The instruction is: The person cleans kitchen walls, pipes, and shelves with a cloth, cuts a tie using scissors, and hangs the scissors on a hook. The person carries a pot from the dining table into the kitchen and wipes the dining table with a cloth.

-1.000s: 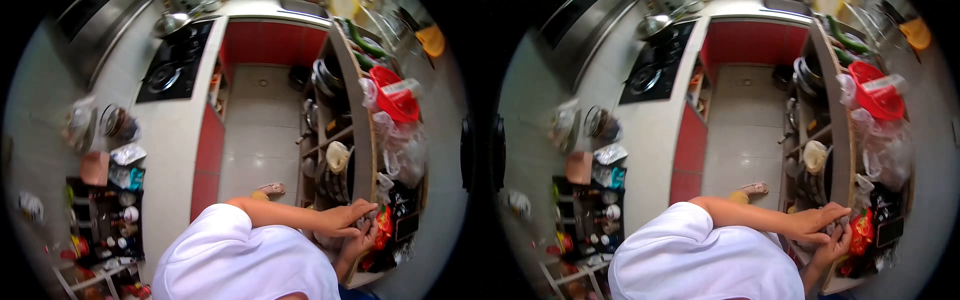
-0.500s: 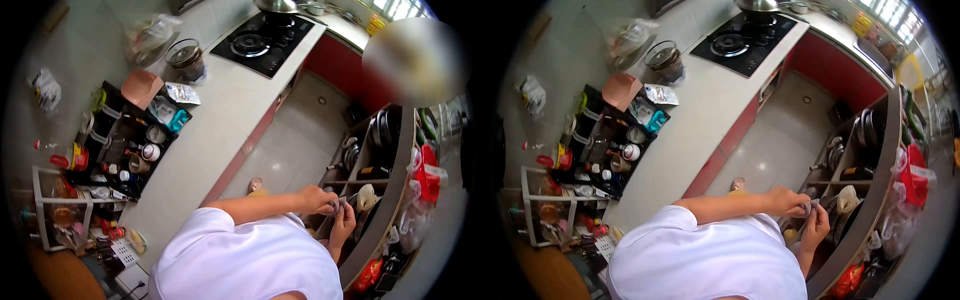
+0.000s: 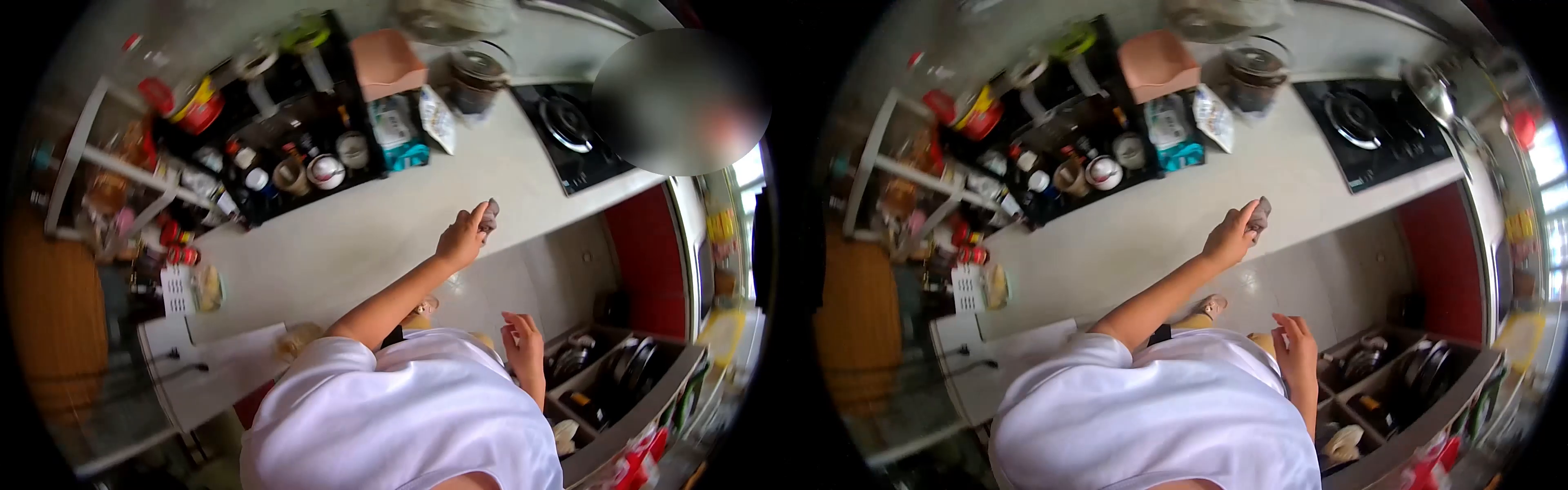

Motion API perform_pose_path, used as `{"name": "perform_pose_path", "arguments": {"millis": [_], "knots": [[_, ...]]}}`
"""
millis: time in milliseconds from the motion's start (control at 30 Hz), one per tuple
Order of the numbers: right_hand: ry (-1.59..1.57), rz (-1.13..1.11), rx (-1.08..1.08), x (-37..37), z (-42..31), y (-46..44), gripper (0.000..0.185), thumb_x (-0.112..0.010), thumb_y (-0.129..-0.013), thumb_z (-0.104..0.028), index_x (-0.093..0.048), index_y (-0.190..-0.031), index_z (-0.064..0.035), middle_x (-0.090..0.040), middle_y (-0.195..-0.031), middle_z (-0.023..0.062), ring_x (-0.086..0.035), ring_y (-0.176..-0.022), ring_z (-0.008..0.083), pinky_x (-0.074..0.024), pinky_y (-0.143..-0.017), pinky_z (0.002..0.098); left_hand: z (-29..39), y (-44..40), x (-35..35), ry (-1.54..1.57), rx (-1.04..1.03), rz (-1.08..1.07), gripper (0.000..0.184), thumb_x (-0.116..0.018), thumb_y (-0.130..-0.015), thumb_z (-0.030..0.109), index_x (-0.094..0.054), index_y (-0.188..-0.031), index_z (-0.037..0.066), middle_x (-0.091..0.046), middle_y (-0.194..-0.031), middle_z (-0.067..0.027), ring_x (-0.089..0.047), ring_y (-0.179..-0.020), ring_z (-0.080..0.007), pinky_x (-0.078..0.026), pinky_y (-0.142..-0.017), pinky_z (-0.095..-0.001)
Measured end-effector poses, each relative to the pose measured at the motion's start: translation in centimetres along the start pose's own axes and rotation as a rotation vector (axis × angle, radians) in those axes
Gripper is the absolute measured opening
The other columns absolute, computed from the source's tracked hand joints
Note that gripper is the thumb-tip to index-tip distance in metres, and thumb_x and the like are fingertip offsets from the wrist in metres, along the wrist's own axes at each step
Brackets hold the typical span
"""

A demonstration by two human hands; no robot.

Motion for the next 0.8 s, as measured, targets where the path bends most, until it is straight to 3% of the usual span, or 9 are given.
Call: {"name": "perform_pose_path", "arguments": {"millis": [233, 333, 400, 467, 567, 667, 700, 733, 800], "knots": [[0.092, -0.446, 0.396, -5.8, -3.4, -7.4, 0.033, -0.065, -0.08, -0.002, -0.062, -0.112, -0.0092, -0.062, -0.099, 0.0103, -0.065, -0.08, 0.0246, -0.0519, -0.068, 0.0374, -3.1, 4.3, 5.9, -0.033, -0.002, 0.597, 0.083, -0.066, -0.082, 0.014, -0.015, -0.147, 0.005, -0.048, -0.126, -0.0275, -0.058, -0.101, -0.0431, -0.049, -0.086, -0.0456], [0.172, -0.611, 0.605, -8.6, -4.1, -8.5, 0.033, -0.065, -0.079, -0.002, -0.062, -0.111, -0.0096, -0.062, -0.099, 0.0102, -0.066, -0.081, 0.0254, -0.0524, -0.068, 0.0382, -2.4, 9.9, 10.9, -0.255, 0.01, 0.837, 0.07, -0.068, -0.081, 0.02, -0.033, -0.14, 0.005, -0.056, -0.12, -0.0217, -0.06, -0.101, -0.0371, -0.05, -0.087, -0.0426], [0.154, -0.734, 0.713, -10.2, -4.4, -8.3, 0.033, -0.065, -0.079, -0.003, -0.062, -0.111, -0.0114, -0.063, -0.098, 0.0098, -0.066, -0.081, 0.0254, -0.0529, -0.067, 0.0385, -7.7, 14.9, 10.9, -0.03, 0.339, 0.628, 0.04, -0.069, -0.081, 0.027, -0.059, -0.114, 0.006, -0.066, -0.105, -0.0134, -0.063, -0.092, -0.0295, -0.051, -0.08, -0.0378], [0.296, -0.922, 0.799, -12.2, -3.9, -7.2, 0.033, -0.066, -0.079, -0.005, -0.063, -0.111, -0.0127, -0.063, -0.098, 0.0092, -0.066, -0.081, 0.0251, -0.053, -0.069, 0.0379, -9.9, 23.7, 12.6, 0.055, 0.744, 0.71, 0.024, -0.064, -0.085, 0.029, -0.065, -0.086, 0.005, -0.069, -0.082, -0.0091, -0.065, -0.075, -0.0272, -0.051, -0.068, -0.038], [0.375, -1.095, 0.856, -14.8, -2.4, -5.9, 0.032, -0.067, -0.08, -0.01, -0.063, -0.112, -0.0133, -0.064, -0.099, 0.0086, -0.066, -0.084, 0.0251, -0.0524, -0.073, 0.0378, -14.5, 38.6, 10.2, -0.145, 0.947, 0.999, 0.022, -0.062, -0.086, 0.025, -0.066, -0.087, 0.004, -0.065, -0.076, -0.0158, -0.063, -0.068, -0.0306, -0.049, -0.064, -0.0397], [0.458, -1.175, 0.95, -16.3, -2.5, -4.0, 0.031, -0.068, -0.08, -0.015, -0.063, -0.111, -0.0138, -0.064, -0.097, 0.0082, -0.065, -0.087, 0.0251, -0.052, -0.075, 0.0379, -18.1, 54.9, 2.3, 0.541, 0.802, 1.691, 0.012, -0.063, -0.086, 0.018, -0.063, -0.093, 0.008, -0.057, -0.072, 0.0008, -0.056, -0.058, -0.0118, -0.044, -0.048, -0.0262], [0.483, -1.206, 0.962, -17.0, -2.6, -3.4, 0.031, -0.068, -0.08, -0.015, -0.063, -0.111, -0.0139, -0.064, -0.096, 0.0081, -0.065, -0.087, 0.0254, -0.052, -0.075, 0.0378, -20.3, 60.9, -2.4, 0.88, 1.111, 1.802, 0.033, -0.072, -0.079, 0.021, -0.06, -0.107, 0.008, -0.062, -0.083, -0.0064, -0.054, -0.056, -0.0134, -0.044, -0.049, -0.0275], [0.509, -1.237, 0.973, -17.8, -2.7, -2.8, 0.031, -0.068, -0.08, -0.016, -0.063, -0.111, -0.0141, -0.064, -0.096, 0.008, -0.065, -0.087, 0.0256, -0.0519, -0.075, 0.0377, -19.5, 65.7, -4.8, 0.767, 1.28, 1.887, 0.056, -0.078, -0.073, 0.026, -0.055, -0.118, 0.002, -0.063, -0.098, -0.0142, -0.061, -0.071, -0.0212, -0.051, -0.061, -0.0333], [0.514, -1.269, 1.017, -19.5, -3.1, -2.0, 0.031, -0.068, -0.08, -0.016, -0.064, -0.111, -0.0143, -0.064, -0.095, 0.0078, -0.065, -0.087, 0.0257, -0.0519, -0.074, 0.0377, -20.5, 74.8, -8.9, 0.498, 1.592, 1.989, 0.089, -0.081, -0.066, 0.045, -0.046, -0.127, -0.01, -0.052, -0.128, -0.0244, -0.052, -0.118, -0.0352, -0.044, -0.097, -0.0417]]}}
Point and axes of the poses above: each hand's wrist, its own y-axis away from the middle knuckle, its own x-axis out of the back of the hand, z = x × y, the point moved 9 cm from there along -y, towards the middle knuckle
